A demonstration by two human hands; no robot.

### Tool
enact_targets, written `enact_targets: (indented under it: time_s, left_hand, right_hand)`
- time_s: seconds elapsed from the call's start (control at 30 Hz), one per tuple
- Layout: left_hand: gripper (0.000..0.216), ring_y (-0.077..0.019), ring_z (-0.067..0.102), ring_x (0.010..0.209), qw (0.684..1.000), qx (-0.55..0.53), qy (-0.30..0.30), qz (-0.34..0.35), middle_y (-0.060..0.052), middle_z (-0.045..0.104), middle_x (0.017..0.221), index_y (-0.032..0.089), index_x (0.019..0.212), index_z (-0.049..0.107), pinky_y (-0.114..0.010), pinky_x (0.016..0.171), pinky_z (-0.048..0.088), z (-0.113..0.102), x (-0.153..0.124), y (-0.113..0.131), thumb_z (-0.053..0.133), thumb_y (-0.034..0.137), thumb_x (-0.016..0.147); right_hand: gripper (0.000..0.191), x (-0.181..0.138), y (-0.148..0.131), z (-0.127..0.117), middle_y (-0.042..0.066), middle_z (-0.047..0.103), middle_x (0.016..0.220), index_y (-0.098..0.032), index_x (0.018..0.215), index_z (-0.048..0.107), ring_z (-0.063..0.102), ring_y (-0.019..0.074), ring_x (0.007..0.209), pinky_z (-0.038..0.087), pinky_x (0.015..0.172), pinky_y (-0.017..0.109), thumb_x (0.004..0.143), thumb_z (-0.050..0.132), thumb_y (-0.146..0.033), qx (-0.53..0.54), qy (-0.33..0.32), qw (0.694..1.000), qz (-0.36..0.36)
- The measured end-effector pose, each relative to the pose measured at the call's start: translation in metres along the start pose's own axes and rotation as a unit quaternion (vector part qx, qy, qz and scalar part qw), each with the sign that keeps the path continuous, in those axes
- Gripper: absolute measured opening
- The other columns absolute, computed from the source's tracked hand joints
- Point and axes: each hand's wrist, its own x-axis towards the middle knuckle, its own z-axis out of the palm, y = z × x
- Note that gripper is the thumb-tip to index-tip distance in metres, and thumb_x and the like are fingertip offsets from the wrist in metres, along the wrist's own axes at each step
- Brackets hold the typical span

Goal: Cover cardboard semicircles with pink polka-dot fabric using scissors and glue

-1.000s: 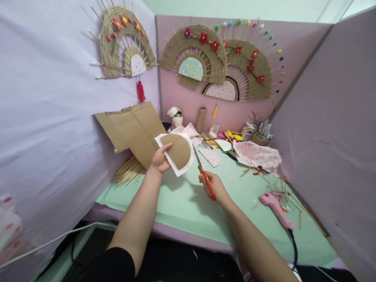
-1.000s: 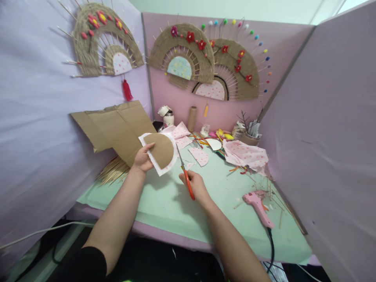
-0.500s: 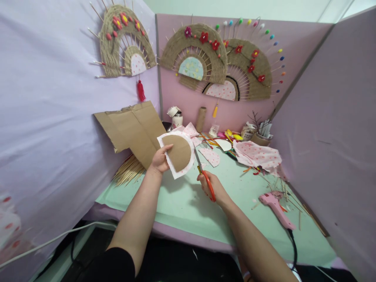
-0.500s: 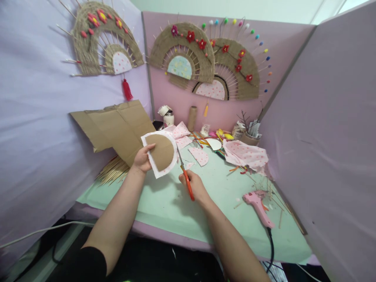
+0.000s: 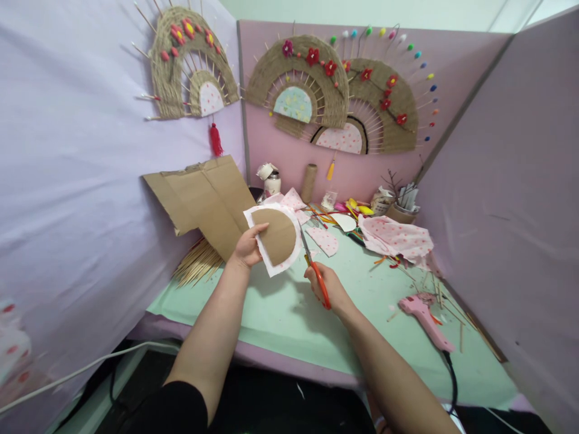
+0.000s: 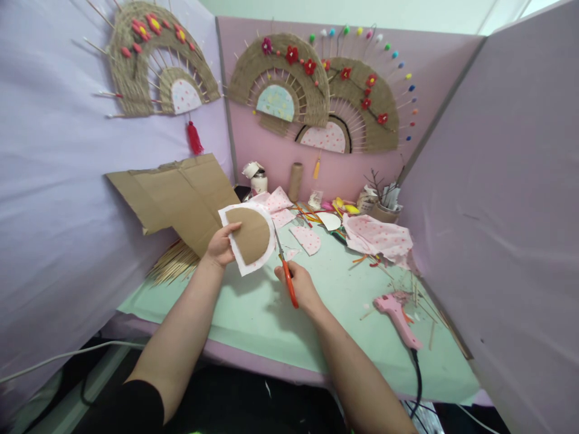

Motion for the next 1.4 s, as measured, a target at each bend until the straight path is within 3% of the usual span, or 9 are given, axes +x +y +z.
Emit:
enact_targets:
  time_s: [0.37, 0.63, 0.9, 1.07, 1.4]
  left_hand:
    - [0.025, -0.0254, 0.069, 0.085, 1.000, 0.009, -0.003, 0.004, -0.010, 0.073, 0.078, 0.010, 0.093, 0.067, -0.041, 0.094, 0.047, -0.003, 0.002, 0.000, 0.053, 0.022, 0.077]
    - [0.023, -0.0221, 0.070, 0.074, 1.000, 0.002, 0.002, -0.005, -0.009, 0.073, 0.077, 0.010, 0.093, 0.067, -0.038, 0.089, 0.049, -0.002, 0.003, 0.002, 0.053, 0.022, 0.078]
    - [0.028, -0.0246, 0.069, 0.083, 0.998, 0.021, -0.044, -0.041, -0.011, 0.073, 0.087, 0.009, 0.098, 0.066, -0.041, 0.092, 0.046, -0.012, 0.010, 0.013, 0.051, 0.023, 0.079]
    - [0.032, -0.0250, 0.069, 0.083, 0.998, 0.030, -0.033, -0.041, -0.012, 0.073, 0.086, 0.009, 0.101, 0.066, -0.041, 0.093, 0.046, -0.016, 0.007, 0.010, 0.050, 0.025, 0.079]
    - [0.024, -0.0237, 0.069, 0.076, 0.996, 0.045, -0.016, -0.078, -0.014, 0.073, 0.084, 0.007, 0.091, 0.069, -0.036, 0.084, 0.049, -0.015, -0.001, 0.004, 0.052, 0.019, 0.080]
  right_hand:
    - [0.036, 0.003, 0.003, -0.001, -0.006, 0.038, 0.044, -0.020, 0.068, 0.050, 0.036, 0.0108, 0.043, 0.028, 0.044, 0.023, 0.078, 0.046, -0.054, -0.005, 0.010, 1.000, 0.006]
    - [0.037, 0.004, 0.005, -0.001, -0.006, 0.038, 0.044, -0.019, 0.066, 0.050, 0.036, 0.0105, 0.042, 0.027, 0.044, 0.023, 0.077, 0.047, -0.055, 0.005, 0.012, 1.000, 0.014]
    - [0.040, 0.005, 0.007, 0.000, -0.006, 0.038, 0.045, -0.020, 0.069, 0.050, 0.037, 0.0108, 0.042, 0.029, 0.043, 0.023, 0.079, 0.044, -0.058, 0.014, 0.021, 1.000, 0.013]
    - [0.045, 0.001, 0.003, 0.002, -0.006, 0.040, 0.048, -0.019, 0.080, 0.052, 0.037, 0.0101, 0.043, 0.030, 0.043, 0.022, 0.082, 0.037, -0.061, 0.023, -0.007, 1.000, 0.002]
    - [0.044, -0.001, 0.002, 0.003, -0.006, 0.039, 0.051, -0.018, 0.079, 0.050, 0.035, 0.0088, 0.044, 0.029, 0.042, 0.021, 0.081, 0.040, -0.061, 0.032, -0.033, 0.999, -0.001]
